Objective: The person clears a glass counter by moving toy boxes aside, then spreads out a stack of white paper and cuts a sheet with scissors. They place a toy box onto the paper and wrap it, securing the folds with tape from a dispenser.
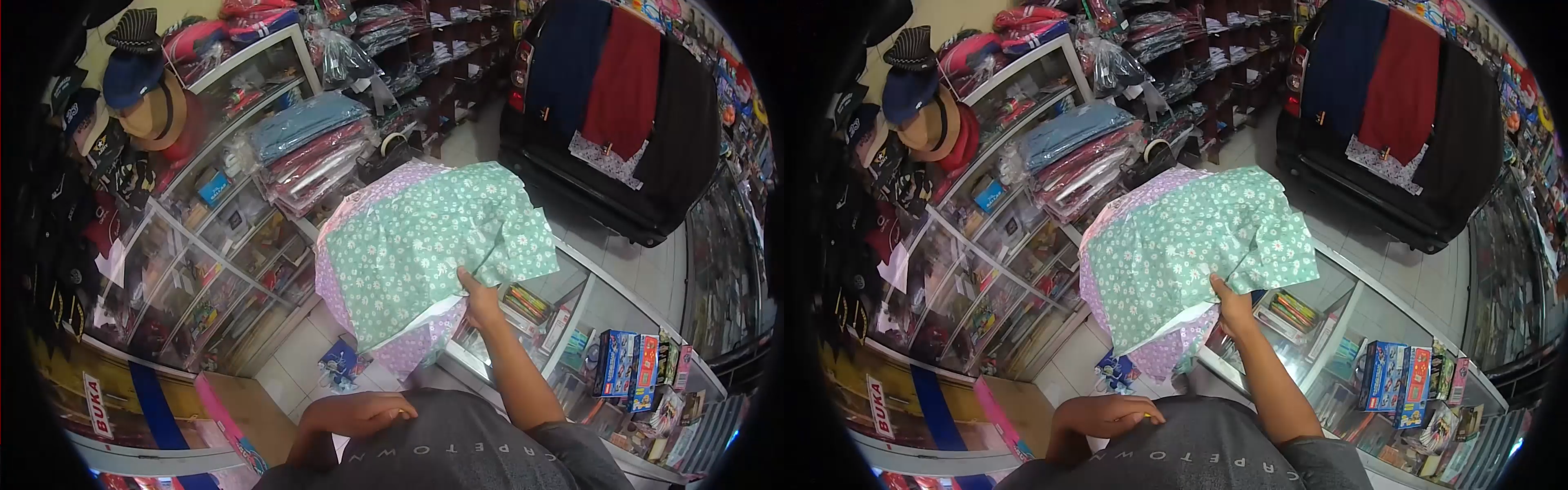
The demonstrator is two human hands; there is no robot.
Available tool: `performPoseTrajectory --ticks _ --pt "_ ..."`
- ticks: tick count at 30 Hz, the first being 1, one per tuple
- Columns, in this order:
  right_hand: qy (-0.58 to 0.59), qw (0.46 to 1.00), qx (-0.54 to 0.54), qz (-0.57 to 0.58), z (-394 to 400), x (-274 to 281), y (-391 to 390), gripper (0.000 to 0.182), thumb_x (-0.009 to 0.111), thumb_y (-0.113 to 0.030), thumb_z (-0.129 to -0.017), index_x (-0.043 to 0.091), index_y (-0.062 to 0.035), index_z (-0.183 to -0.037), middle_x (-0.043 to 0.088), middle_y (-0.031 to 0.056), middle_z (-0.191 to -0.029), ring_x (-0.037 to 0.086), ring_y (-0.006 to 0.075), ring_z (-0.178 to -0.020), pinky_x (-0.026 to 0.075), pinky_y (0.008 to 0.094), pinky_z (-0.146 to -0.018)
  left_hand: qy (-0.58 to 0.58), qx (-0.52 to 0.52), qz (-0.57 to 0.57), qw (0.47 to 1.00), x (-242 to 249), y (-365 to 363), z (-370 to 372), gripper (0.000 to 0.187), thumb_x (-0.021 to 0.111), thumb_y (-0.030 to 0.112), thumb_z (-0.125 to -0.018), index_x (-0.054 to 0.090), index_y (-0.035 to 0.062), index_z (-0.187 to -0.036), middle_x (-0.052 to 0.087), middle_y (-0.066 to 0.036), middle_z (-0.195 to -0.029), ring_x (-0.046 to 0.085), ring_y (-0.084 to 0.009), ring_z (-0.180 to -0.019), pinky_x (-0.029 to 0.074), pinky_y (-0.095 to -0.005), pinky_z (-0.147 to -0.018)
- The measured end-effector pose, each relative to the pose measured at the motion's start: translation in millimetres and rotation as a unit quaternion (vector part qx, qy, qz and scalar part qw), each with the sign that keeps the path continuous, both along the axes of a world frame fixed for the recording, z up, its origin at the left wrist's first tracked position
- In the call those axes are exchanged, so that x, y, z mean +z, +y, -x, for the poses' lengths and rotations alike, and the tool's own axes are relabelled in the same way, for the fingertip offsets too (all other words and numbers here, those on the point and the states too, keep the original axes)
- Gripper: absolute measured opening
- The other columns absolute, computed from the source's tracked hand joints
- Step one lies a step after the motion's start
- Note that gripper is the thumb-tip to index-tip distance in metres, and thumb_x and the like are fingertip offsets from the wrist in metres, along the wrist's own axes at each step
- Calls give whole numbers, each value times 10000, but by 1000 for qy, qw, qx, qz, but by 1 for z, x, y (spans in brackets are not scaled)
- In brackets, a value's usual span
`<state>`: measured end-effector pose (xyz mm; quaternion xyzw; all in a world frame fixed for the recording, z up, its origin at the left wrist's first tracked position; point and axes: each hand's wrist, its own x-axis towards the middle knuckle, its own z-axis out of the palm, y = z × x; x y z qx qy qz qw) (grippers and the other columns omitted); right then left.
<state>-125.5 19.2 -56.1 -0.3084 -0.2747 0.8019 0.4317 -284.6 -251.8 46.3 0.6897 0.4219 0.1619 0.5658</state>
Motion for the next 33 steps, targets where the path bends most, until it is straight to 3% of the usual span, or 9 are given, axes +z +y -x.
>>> performPoseTrajectory --ticks 3,7,11,14,15,19,22,27,33 --pt "-63 997 -25 -36 5 4 -5 591 683 -2 -975 435 2 -1511 590 125 -1394 590 261 -1239 466 384 -1080 -61 113 -11 992 27 10 -9 274 504 166 -1062 636 17 -1250 647 -181 -1195 640 -313 -1173 484 -409 -1020" --pt "-38 997 -65 -35 15 9 0 623 643 55 -945 411 19 -1521 557 143 -1438 582 283 -1247 460 404 -1085 84 389 -249 883 28 61 -25 271 758 167 -890 696 -6 -1088 695 -158 -1081 676 -315 -1077 524 -419 -920" --pt "-54 995 -52 -58 9 4 12 656 673 54 -910 412 29 -1512 568 151 -1418 584 278 -1241 467 387 -1069 304 390 -394 774 2 128 -40 819 870 389 -755 586 13 -1425 510 -229 -1534 638 -381 -1166 536 -466 -971" --pt "-126 981 -81 -126 12 27 13 683 728 29 -883 424 43 -1495 570 165 -1419 582 264 -1245 473 383 -1054 345 390 -345 781 -21 162 -45 1126 887 519 -682 426 -5 -1565 313 -268 -1666 603 -424 -1212 525 -486 -1008" --pt "-190 951 -144 -195 18 28 13 574 806 -23 -847 566 67 -1360 672 162 -1282 653 233 -1116 523 377 -953 345 388 -344 782 -28 168 -43 1126 887 519 -682 426 -5 -1565 313 -268 -1666 603 -424 -1212 525 -486 -1008" --pt "-278 928 -147 -197 14 49 14 331 893 -148 -804 744 54 -1020 774 104 -937 699 181 -781 554 353 -713 376 381 -333 777 -35 180 -41 1268 897 588 -628 359 -48 -1584 280 -298 -1668 569 -466 -1254 514 -513 -1031" --pt "-313 930 -106 -161 -3 73 11 347 886 -190 -819 748 56 -1022 773 130 -972 699 165 -800 550 339 -704 378 378 -299 791 -32 181 -43 1300 896 593 -632 316 -40 -1607 259 -296 -1678 537 -484 -1301 507 -523 -1050" --pt "-139 982 2 -125 -34 50 11 265 812 -110 -892 633 3 -1051 637 -1 -767 640 122 -662 529 304 -592 350 372 -274 815 -32 185 -37 1310 888 617 -639 298 -11 -1625 224 -293 -1693 475 -510 -1375 479 -547 -1089" --pt "-163 983 -29 -84 -41 46 8 244 838 5 -847 669 6 -1023 710 50 -820 680 127 -684 556 266 -591 341 368 -259 825 -27 185 -34 1282 879 642 -664 322 -12 -1616 226 -302 -1689 438 -527 -1415 441 -529 -1135"
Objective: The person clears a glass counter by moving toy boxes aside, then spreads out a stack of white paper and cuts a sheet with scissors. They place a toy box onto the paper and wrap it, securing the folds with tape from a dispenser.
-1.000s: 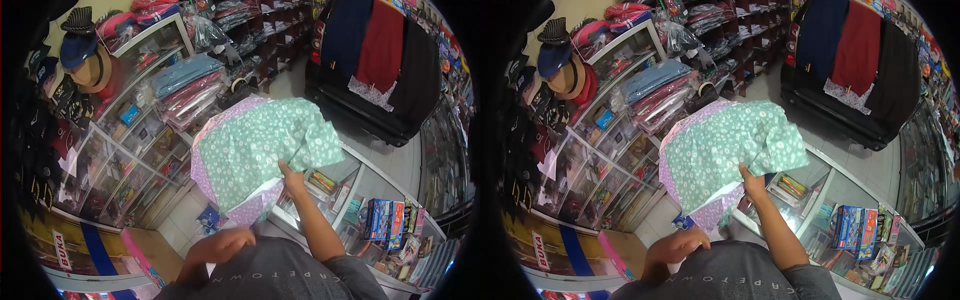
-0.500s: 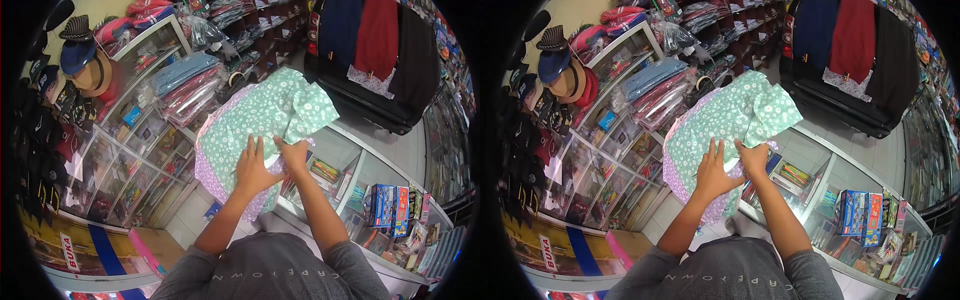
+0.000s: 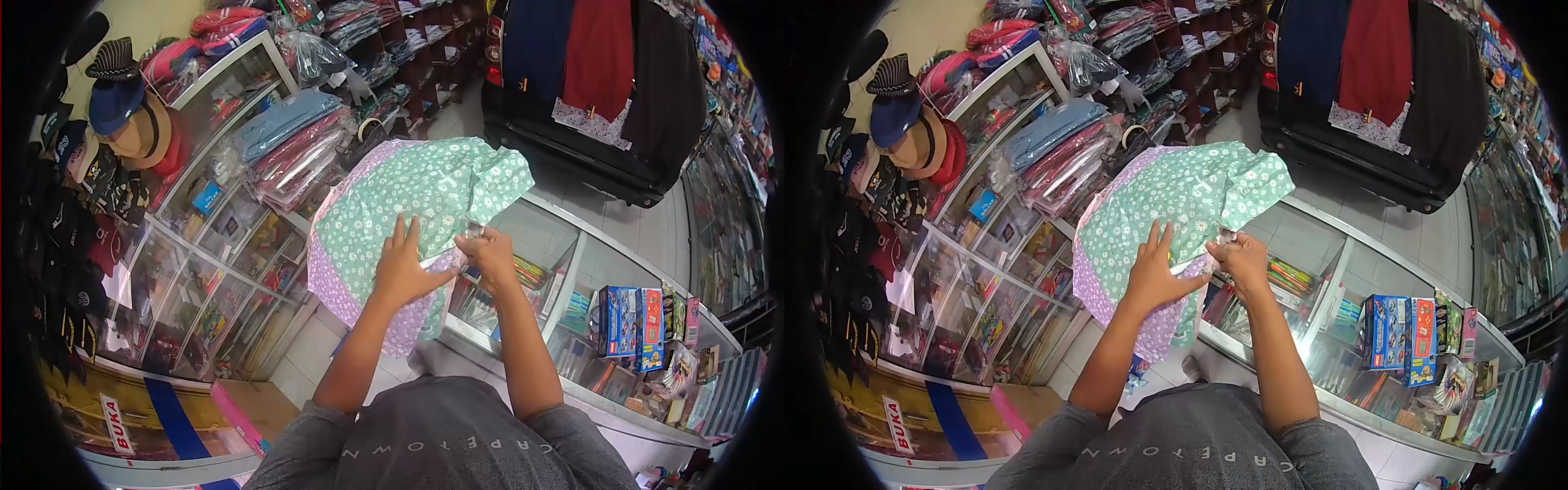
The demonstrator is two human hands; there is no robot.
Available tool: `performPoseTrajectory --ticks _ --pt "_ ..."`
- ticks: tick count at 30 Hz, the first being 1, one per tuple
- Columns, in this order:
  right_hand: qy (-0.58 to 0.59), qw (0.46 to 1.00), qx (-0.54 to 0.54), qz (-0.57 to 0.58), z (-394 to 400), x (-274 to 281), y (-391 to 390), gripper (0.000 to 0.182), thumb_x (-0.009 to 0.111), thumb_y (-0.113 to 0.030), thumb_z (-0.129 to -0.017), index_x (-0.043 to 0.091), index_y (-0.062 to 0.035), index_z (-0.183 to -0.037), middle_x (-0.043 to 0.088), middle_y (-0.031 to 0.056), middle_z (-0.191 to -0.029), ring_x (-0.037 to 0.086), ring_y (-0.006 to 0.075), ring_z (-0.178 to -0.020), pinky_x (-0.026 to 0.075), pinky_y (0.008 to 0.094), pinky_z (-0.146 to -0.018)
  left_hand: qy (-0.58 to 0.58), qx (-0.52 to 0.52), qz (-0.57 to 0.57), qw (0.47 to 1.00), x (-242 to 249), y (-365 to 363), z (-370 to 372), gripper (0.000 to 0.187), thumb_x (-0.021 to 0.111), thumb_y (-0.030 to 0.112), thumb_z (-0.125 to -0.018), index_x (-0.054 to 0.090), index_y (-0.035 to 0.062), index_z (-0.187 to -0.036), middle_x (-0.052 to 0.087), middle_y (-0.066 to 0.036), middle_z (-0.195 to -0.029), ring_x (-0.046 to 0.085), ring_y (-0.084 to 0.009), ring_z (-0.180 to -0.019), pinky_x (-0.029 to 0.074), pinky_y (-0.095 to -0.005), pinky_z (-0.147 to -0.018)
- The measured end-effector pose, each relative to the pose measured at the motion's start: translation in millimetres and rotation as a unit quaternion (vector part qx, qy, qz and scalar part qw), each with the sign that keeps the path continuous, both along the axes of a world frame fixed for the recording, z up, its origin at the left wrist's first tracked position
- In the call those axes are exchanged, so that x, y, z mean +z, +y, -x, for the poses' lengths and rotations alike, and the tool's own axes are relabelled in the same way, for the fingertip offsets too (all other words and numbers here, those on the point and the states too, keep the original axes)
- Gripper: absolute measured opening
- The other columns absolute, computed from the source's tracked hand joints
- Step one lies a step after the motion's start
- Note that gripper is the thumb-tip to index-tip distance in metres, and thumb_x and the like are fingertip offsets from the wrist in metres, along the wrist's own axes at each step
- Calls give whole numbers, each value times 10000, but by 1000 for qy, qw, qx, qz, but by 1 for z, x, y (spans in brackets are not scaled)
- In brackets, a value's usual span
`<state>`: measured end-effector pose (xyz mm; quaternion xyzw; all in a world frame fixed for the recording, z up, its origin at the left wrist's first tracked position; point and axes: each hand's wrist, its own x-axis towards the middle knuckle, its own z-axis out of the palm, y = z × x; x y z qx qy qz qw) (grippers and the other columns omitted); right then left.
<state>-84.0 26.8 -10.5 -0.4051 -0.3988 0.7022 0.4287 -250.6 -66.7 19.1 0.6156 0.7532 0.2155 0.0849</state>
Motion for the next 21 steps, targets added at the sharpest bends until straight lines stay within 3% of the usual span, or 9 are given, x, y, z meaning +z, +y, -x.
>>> performPoseTrajectory --ticks 5,11,13,14,15,18,19,20,21 --pt "14 1000 -20 -2 -17 -13 -5 211 861 -49 -853 674 -10 -944 758 93 -882 737 146 -764 604 267 -597 -3 4 8 1000 2 1 1 1286 870 659 -665 319 -1 -1621 222 -281 -1700 432 -523 -1427 436 -531 -1143" --pt "-87 990 -112 25 -49 15 -30 248 883 -99 -835 641 -57 -798 594 -3 -705 575 102 -608 551 281 -558 -33 2 5 999 -3 6 5 1268 879 664 -659 353 21 -1617 230 -288 -1697 392 -539 -1464 404 -548 -1171" --pt "-184 961 -197 -53 -62 10 -36 235 860 -121 -852 647 -22 -864 633 31 -780 607 122 -675 534 289 -617 -29 4 11 999 -4 9 6 1258 879 659 -662 359 24 -1615 235 -289 -1695 400 -529 -1463 407 -545 -1169" --pt "-148 963 -217 -55 -67 7 -41 258 818 -134 -887 652 21 -1008 666 62 -889 645 160 -796 535 315 -752 -30 4 14 999 -5 10 7 1259 878 662 -662 359 25 -1615 235 -287 -1696 399 -526 -1465 406 -543 -1170" --pt "-150 963 -219 -55 -73 10 -44 258 818 -134 -887 652 21 -1008 666 62 -889 645 160 -796 535 315 -752 -31 4 17 999 -6 10 7 1259 878 665 -663 359 27 -1616 235 -285 -1696 399 -523 -1466 406 -541 -1171" --pt "-229 909 -317 -146 -93 38 -59 328 742 -93 -951 615 36 -1224 663 122 -1189 642 225 -1111 481 377 -1009 -5 1 24 1000 -11 14 9 1235 837 693 -696 361 13 -1610 219 -260 -1709 432 -492 -1445 437 -520 -1150" --pt "-232 908 -317 -145 -103 50 -63 328 742 -93 -951 615 36 -1224 663 122 -1189 642 225 -1111 481 377 -1009 -7 3 31 1000 -13 15 10 1221 822 712 -706 372 23 -1608 222 -255 -1710 430 -493 -1447 433 -521 -1153" --pt "-235 896 -299 -228 -115 60 -64 363 726 -86 -962 588 40 -1273 650 132 -1236 634 224 -1137 478 378 -1019 -19 6 32 999 -13 15 8 1126 742 743 -781 410 43 -1599 240 -248 -1708 430 -496 -1446 429 -522 -1155" --pt "-237 877 -279 -311 -124 71 -66 399 710 -78 -974 561 44 -1323 637 142 -1283 627 223 -1162 476 379 -1029 -21 5 32 999 -14 16 8 1126 742 743 -781 410 43 -1599 240 -248 -1708 430 -496 -1446 429 -522 -1155"
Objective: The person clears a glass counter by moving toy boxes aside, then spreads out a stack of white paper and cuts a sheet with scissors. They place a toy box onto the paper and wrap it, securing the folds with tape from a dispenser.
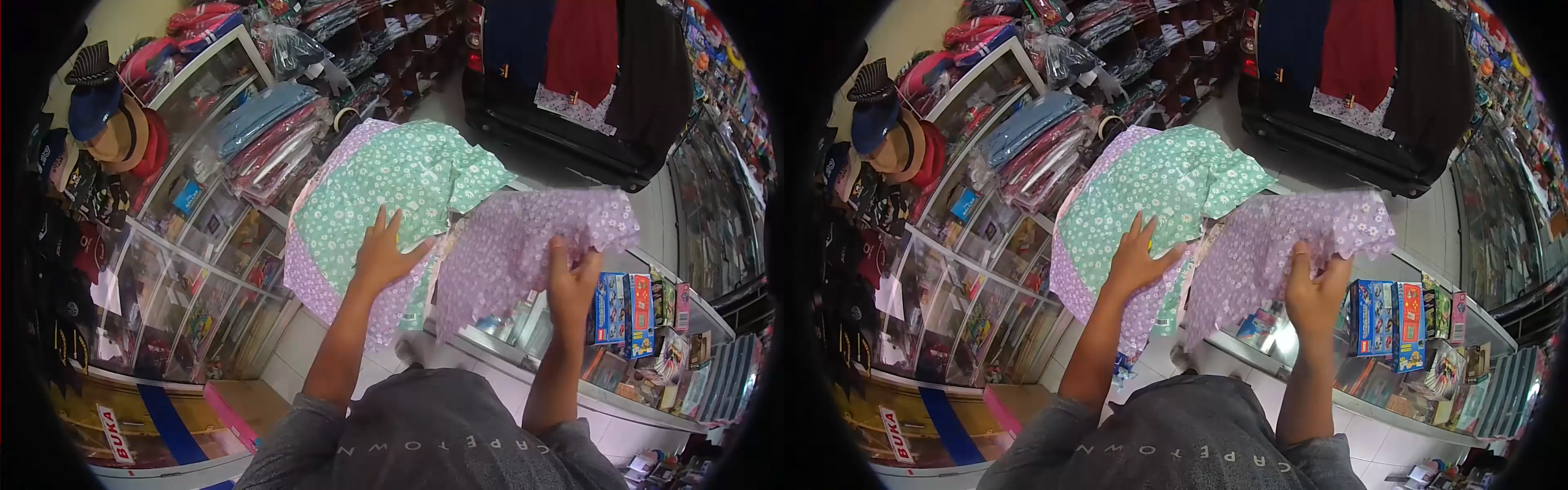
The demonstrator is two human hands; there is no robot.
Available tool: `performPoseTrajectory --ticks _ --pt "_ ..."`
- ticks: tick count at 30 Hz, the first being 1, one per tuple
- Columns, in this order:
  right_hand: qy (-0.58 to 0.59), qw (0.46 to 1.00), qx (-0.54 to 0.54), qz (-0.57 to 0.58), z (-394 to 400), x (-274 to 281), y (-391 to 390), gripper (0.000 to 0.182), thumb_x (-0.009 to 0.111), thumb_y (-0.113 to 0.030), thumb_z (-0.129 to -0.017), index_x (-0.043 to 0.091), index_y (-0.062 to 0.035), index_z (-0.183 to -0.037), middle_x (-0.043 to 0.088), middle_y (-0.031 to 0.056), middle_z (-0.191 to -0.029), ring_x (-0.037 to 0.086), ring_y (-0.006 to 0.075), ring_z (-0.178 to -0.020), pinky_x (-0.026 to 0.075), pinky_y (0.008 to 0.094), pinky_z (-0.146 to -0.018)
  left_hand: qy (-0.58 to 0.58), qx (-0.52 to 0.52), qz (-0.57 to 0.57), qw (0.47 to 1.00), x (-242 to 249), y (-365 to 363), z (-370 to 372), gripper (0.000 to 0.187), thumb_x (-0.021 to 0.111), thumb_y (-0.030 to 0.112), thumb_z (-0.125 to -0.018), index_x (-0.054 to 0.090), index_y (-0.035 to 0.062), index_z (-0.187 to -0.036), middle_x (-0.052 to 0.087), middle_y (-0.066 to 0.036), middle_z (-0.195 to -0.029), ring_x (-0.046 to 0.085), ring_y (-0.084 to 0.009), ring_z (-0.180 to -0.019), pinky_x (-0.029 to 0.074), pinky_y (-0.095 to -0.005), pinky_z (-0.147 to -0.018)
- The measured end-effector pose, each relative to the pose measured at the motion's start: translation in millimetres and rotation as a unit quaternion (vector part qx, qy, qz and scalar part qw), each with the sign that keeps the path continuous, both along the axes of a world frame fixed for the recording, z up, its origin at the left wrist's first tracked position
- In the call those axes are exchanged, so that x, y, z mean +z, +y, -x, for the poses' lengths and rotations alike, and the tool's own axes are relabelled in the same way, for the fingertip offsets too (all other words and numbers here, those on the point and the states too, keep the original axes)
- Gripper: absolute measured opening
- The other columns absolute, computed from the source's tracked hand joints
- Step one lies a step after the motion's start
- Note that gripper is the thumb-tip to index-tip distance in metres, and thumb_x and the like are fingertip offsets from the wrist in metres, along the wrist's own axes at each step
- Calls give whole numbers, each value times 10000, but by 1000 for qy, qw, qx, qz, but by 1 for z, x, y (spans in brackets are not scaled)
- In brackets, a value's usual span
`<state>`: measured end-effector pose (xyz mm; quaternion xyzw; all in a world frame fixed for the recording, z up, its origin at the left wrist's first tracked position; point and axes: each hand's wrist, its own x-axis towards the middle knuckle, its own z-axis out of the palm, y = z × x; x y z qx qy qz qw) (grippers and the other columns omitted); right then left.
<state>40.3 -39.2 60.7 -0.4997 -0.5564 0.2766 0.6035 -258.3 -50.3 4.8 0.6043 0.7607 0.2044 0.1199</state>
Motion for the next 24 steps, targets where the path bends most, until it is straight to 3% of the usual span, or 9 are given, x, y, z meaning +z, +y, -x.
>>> performPoseTrajectory --ticks 8,12,14,15,16,18,19,20,24 --pt "249 948 189 -56 12 93 7 626 704 33 -898 451 53 -1470 635 190 -1337 649 254 -1195 501 378 -1048 55 3 41 998 -17 5 -1 960 689 700 -845 478 121 -1581 291 -231 -1699 496 -489 -1380 464 -526 -1122" --pt "414 842 316 -140 45 72 60 510 643 -102 -991 480 55 -1448 668 183 -1286 701 275 -1114 581 389 -940 108 -2 -10 994 -28 6 1 919 712 639 -834 529 71 -1532 354 -254 -1657 521 -468 -1358 556 -489 -1005" --pt "433 823 366 -20 59 39 93 531 656 -108 -999 459 42 -1469 674 162 -1287 704 263 -1088 589 383 -898 89 -17 42 995 -27 7 4 898 667 667 -848 544 95 -1529 355 -259 -1655 481 -472 -1396 473 -471 -1123" --pt "439 839 323 21 76 20 108 534 676 -122 -995 464 32 -1461 679 145 -1268 698 239 -1065 580 373 -876 270 -103 167 943 -48 21 18 891 599 706 -871 534 124 -1542 351 -208 -1676 406 -436 -1477 307 -445 -1248" --pt "442 851 278 61 92 0 120 537 695 -135 -991 468 21 -1452 683 127 -1248 692 216 -1041 571 363 -853 270 -98 166 943 -50 17 14 891 599 706 -871 534 124 -1542 351 -208 -1676 406 -436 -1477 307 -445 -1248" --pt "343 889 176 248 104 -43 135 544 748 -152 -958 494 2 -1414 680 112 -1216 673 202 -1039 538 377 -900 16 41 68 997 -49 4 -3 864 534 733 -893 561 144 -1524 400 -153 -1666 333 -389 -1538 162 -420 -1297" --pt "345 888 179 248 108 -63 137 544 748 -152 -958 494 2 -1414 680 112 -1216 673 202 -1039 538 377 -900 19 36 255 966 -20 9 -5 829 549 723 -901 589 146 -1495 473 -126 -1624 364 -355 -1533 244 -412 -1277" --pt "292 908 170 246 112 -84 138 542 754 -129 -944 488 14 -1394 669 135 -1221 673 246 -1063 534 384 -930 19 27 95 995 -29 2 -2 772 657 654 -878 613 150 -1462 539 -154 -1563 446 -370 -1477 334 -421 -1235" --pt "67 984 36 163 122 -135 146 594 792 -114 -883 483 48 -1364 658 191 -1215 657 348 -1120 504 429 -1009 -154 -93 38 983 -14 -6 26 806 807 480 -830 564 119 -1508 526 -171 -1575 424 -397 -1494 257 -435 -1267"
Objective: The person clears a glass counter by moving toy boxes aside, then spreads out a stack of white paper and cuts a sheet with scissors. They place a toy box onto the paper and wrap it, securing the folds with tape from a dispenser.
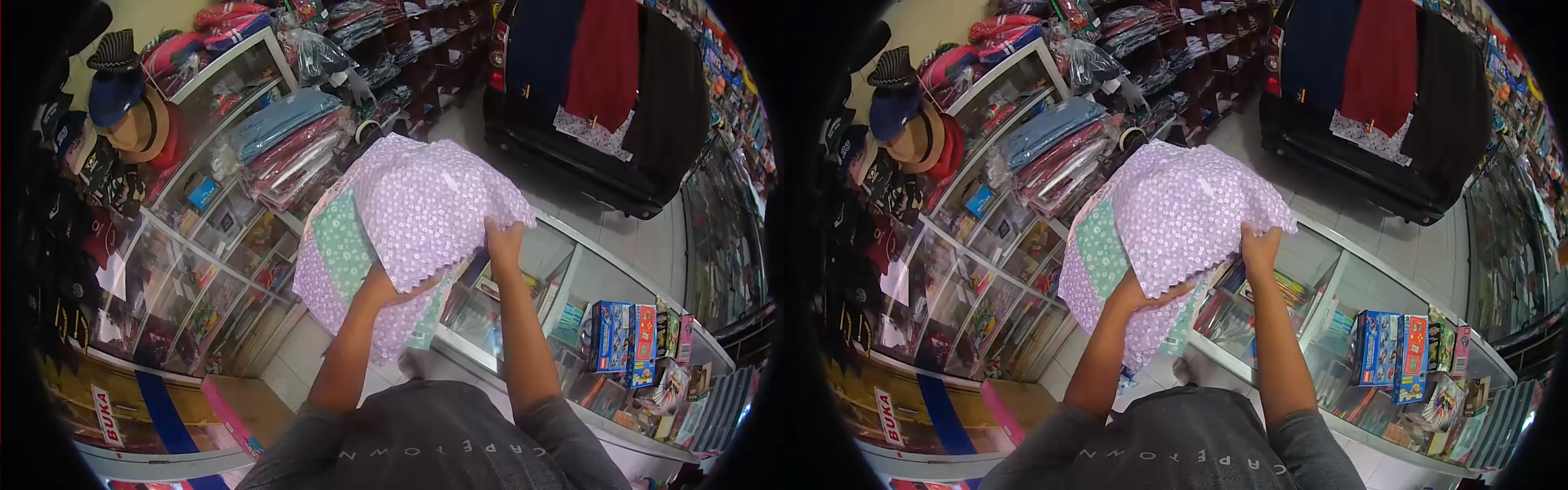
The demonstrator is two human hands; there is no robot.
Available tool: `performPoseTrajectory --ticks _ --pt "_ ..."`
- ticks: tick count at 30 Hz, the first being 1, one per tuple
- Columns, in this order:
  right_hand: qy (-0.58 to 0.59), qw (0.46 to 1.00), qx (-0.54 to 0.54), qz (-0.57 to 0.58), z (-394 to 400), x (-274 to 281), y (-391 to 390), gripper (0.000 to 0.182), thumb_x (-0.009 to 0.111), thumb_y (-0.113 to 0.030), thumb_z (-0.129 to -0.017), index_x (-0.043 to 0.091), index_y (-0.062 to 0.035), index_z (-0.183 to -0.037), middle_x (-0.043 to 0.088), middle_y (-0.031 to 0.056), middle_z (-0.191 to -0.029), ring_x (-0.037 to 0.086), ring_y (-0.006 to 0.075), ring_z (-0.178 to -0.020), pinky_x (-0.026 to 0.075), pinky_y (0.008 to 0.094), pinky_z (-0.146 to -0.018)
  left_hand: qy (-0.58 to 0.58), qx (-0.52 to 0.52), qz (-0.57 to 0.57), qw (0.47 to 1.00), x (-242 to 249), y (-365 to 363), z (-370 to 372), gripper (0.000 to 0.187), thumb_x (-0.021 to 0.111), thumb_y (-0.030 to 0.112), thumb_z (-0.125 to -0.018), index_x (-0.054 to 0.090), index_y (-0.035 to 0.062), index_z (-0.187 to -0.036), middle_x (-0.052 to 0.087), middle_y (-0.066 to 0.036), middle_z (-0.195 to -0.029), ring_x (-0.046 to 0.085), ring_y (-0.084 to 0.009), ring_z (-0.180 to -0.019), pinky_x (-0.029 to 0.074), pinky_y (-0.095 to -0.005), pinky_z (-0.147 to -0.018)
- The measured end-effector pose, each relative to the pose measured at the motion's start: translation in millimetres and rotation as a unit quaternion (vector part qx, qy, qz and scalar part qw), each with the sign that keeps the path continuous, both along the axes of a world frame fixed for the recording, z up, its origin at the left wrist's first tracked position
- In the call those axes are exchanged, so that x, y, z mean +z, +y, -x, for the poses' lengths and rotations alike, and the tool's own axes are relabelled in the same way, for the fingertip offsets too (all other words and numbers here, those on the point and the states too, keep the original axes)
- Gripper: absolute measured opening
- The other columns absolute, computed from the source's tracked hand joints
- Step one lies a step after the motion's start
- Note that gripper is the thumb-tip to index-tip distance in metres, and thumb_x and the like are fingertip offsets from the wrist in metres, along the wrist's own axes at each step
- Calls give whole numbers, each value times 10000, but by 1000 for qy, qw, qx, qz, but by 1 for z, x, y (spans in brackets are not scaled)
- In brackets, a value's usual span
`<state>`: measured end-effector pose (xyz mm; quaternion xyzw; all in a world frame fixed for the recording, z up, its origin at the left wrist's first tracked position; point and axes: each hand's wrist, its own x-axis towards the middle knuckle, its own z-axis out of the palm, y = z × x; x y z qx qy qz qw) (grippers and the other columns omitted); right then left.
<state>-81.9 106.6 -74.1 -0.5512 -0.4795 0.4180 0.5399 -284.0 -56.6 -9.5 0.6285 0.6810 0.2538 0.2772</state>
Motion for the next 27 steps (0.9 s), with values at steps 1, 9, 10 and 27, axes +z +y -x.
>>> performPoseTrajectory --ticks 1,9,10,27 --pt "-22 997 -4 -73 0 -6 2 625 808 -106 -850 481 67 -1353 652 239 -1241 638 403 -1166 474 459 -1059 -65 -53 4 996 0 0 7 827 865 377 -799 551 99 -1512 504 -176 -1592 406 -384 -1507 281 -406 -1257" --pt "-38 988 70 -135 -6 5 3 728 848 -57 -789 460 34 -1398 625 202 -1326 617 328 -1247 460 412 -1098 -33 -132 48 990 25 -25 39 1028 941 237 -675 452 26 -1555 460 -214 -1608 381 -356 -1522 268 -417 -1264" --pt "-39 987 69 -137 -6 9 1 728 848 -57 -789 460 34 -1398 625 202 -1326 617 328 -1247 460 412 -1098 -33 -133 46 990 32 -33 47 1028 941 237 -675 452 26 -1555 460 -214 -1608 381 -356 -1522 268 -417 -1264" --pt "-442 886 -60 -124 6 93 -47 1216 921 -444 -727 256 164 -1543 518 348 -1444 571 465 -1277 486 491 -1023 64 165 -53 983 11 -32 80 819 889 344 -805 560 91 -1511 422 -240 -1626 462 -409 -1466 422 -438 -1174"
